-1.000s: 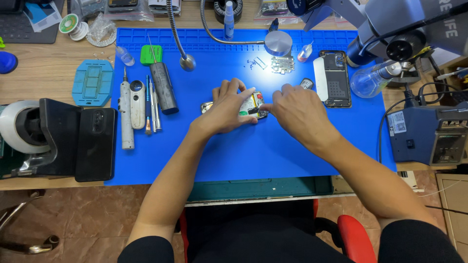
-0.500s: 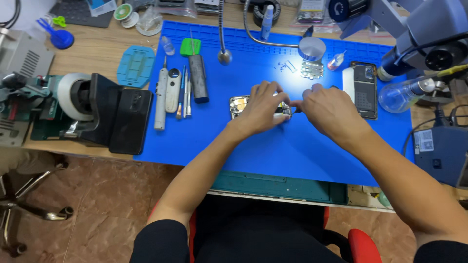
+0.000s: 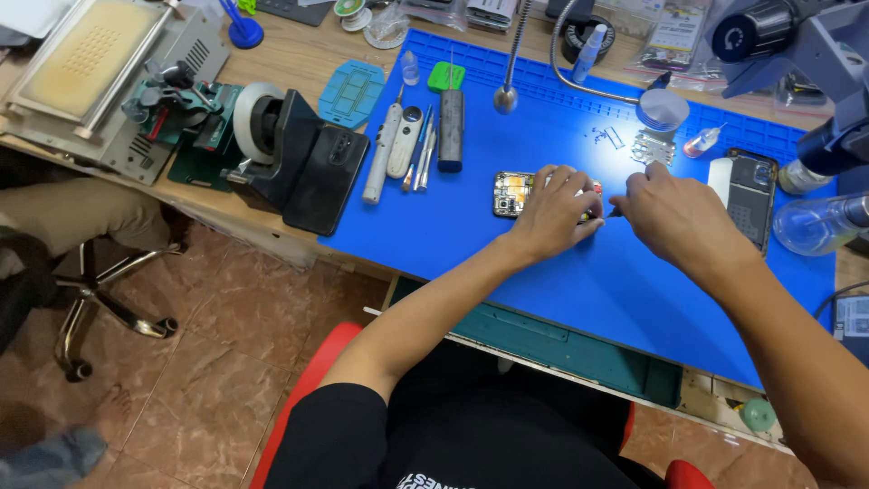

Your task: The person disassembles a smartphone on a blue work mat, removing screws and detaching internal components. They then reassemble the device, securing the back cover and wiping the exterior with a green cloth.

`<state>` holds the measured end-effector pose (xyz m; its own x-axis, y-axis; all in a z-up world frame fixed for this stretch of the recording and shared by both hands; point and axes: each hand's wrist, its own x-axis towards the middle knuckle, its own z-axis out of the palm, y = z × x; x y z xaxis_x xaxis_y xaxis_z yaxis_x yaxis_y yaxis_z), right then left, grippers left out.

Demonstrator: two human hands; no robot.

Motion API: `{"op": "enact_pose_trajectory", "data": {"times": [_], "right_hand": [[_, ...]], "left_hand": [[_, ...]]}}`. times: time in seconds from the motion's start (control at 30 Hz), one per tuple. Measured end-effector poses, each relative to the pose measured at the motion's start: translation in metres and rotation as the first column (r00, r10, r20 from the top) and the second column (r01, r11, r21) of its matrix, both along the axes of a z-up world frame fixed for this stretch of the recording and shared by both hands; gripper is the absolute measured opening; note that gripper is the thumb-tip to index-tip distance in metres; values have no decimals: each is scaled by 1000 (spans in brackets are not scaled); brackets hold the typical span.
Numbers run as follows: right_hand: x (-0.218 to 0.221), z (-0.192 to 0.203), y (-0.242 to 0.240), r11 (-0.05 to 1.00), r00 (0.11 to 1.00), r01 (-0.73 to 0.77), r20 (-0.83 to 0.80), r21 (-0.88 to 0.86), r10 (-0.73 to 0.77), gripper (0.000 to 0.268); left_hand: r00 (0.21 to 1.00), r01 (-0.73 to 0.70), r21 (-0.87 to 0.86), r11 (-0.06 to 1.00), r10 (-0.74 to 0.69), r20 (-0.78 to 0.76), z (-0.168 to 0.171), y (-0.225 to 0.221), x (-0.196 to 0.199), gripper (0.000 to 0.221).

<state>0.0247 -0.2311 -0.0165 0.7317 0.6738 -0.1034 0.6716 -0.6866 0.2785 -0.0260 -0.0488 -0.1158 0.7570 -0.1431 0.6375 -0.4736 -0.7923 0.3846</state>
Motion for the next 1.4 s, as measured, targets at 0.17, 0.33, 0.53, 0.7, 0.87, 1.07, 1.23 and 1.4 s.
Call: {"op": "enact_pose_trajectory", "data": {"times": [0.17, 0.33, 0.53, 0.7, 0.87, 1.07, 1.23, 1.4], "right_hand": [[-16, 20, 12, 999, 992, 40, -118, 14, -38, 34], [-26, 39, 19, 994, 964, 44, -266, 98, -17, 35], [-30, 49, 24, 985, 945, 72, -326, 154, -18, 57], [-41, 50, 26, 990, 982, -1, -186, 142, 27, 49], [-34, 41, 20, 993, 988, 69, -143, 92, -56, 41], [-35, 44, 17, 994, 987, 49, -154, 95, -34, 45], [-34, 48, 17, 995, 996, 65, -70, 73, -59, 48], [-25, 45, 8, 993, 986, 95, -147, 67, -85, 44]], "left_hand": [[993, -19, 30, 999, 15, 119, -6, 0, -2, 20], [986, -21, 63, 998, 11, 163, -5, 1, -3, 23], [986, 4, 66, 998, -15, 169, -9, 1, -3, 22], [975, -11, 60, 998, -3, 223, -22, -2, 8, 32], [982, -1, 60, 998, -11, 189, -20, -2, 4, 34], [990, 15, 48, 999, -21, 139, -17, -1, 1, 32], [991, 12, 57, 998, -19, 134, -18, 1, 3, 31], [997, 36, 31, 999, -38, 69, -12, 2, 0, 29]]}}
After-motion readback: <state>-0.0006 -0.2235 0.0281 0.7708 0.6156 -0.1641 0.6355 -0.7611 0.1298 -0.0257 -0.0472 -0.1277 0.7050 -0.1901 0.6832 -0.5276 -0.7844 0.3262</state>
